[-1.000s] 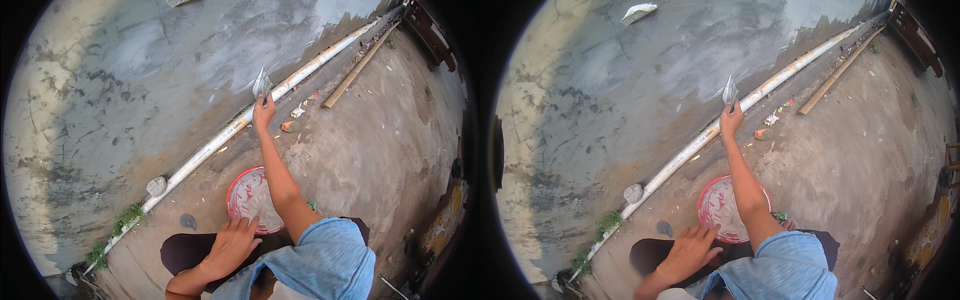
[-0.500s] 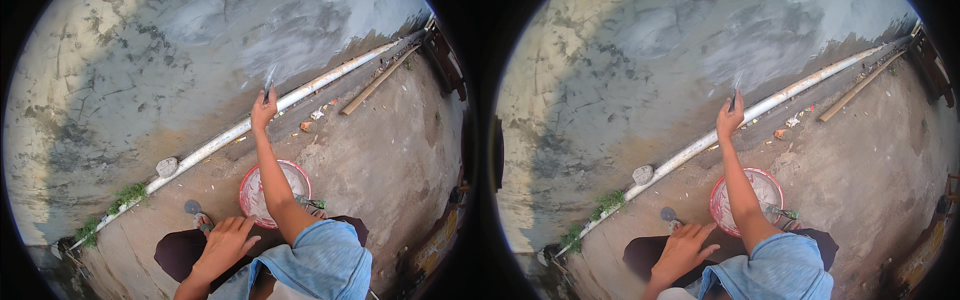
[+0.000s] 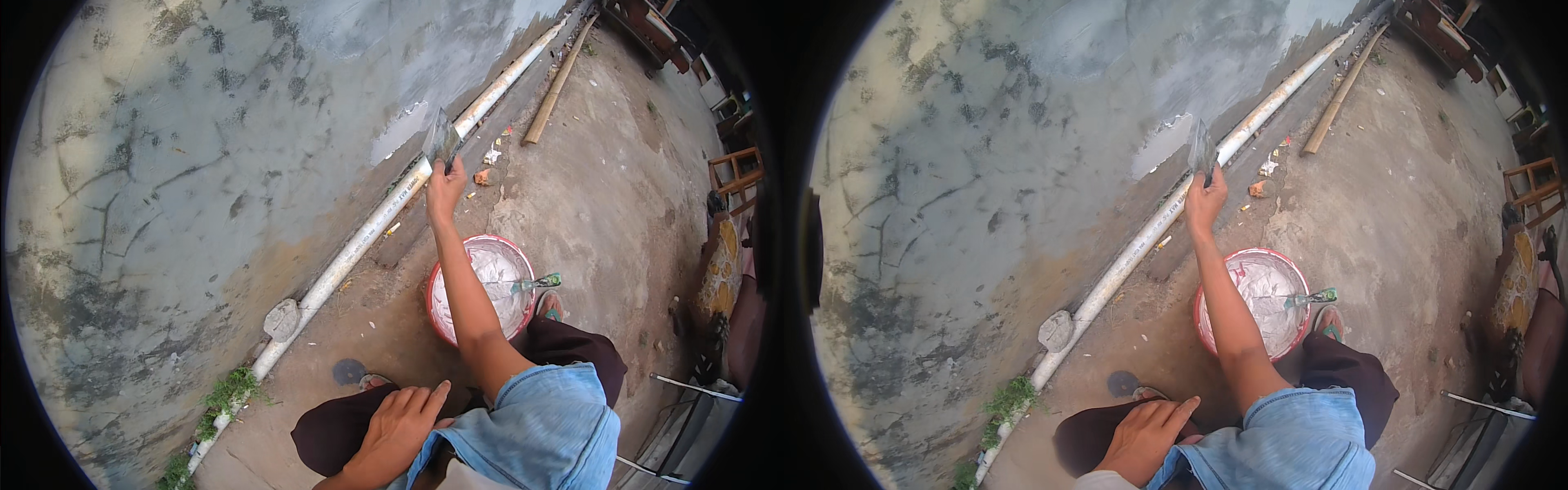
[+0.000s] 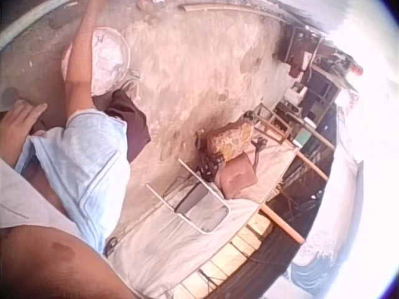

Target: The person mixes a white paste in a red bucket using a small trowel, then applies the paste to a weathered concrete wall with a trowel, smoothing it in sections. The person repeatedly scoops paste and spreads it along the wall surface.

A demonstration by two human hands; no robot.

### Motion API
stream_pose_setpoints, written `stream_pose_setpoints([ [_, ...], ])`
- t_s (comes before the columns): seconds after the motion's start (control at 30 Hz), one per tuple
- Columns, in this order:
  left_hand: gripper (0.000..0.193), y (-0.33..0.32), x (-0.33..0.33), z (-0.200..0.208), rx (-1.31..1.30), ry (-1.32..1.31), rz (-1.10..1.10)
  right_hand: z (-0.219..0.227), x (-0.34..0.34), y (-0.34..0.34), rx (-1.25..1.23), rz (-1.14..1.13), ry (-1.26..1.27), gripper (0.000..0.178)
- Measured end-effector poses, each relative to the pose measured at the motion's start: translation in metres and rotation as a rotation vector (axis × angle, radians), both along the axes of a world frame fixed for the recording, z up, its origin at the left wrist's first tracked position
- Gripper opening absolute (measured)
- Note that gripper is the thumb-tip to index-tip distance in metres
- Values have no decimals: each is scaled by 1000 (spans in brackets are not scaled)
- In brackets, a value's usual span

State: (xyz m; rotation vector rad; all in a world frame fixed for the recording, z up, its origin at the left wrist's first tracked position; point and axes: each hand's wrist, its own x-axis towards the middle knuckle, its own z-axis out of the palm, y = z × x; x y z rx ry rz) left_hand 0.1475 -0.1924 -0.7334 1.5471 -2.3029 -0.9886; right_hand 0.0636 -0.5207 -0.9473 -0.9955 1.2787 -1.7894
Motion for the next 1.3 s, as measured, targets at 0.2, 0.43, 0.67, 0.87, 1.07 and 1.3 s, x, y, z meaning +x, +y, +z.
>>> stream_pose_setpoints([
  [0.2,50,3,33,-13,47,38,-154,-3,8,-47,-54,-30,-66,41],
  [0.43,51,-6,28,-18,77,83,-261,10,78,76,-167,148,39,51],
  [0.67,49,-6,10,-10,117,-90,-143,-20,26,54,8,160,-209,26],
  [0.87,49,7,-5,-1,108,-200,-43,-49,8,-29,83,14,-226,30],
  [1.07,49,3,-30,10,278,-235,6,-19,68,47,-136,98,-15,51],
  [1.3,53,4,-36,3,202,-257,40,-9,83,101,-9,124,71,40],
])
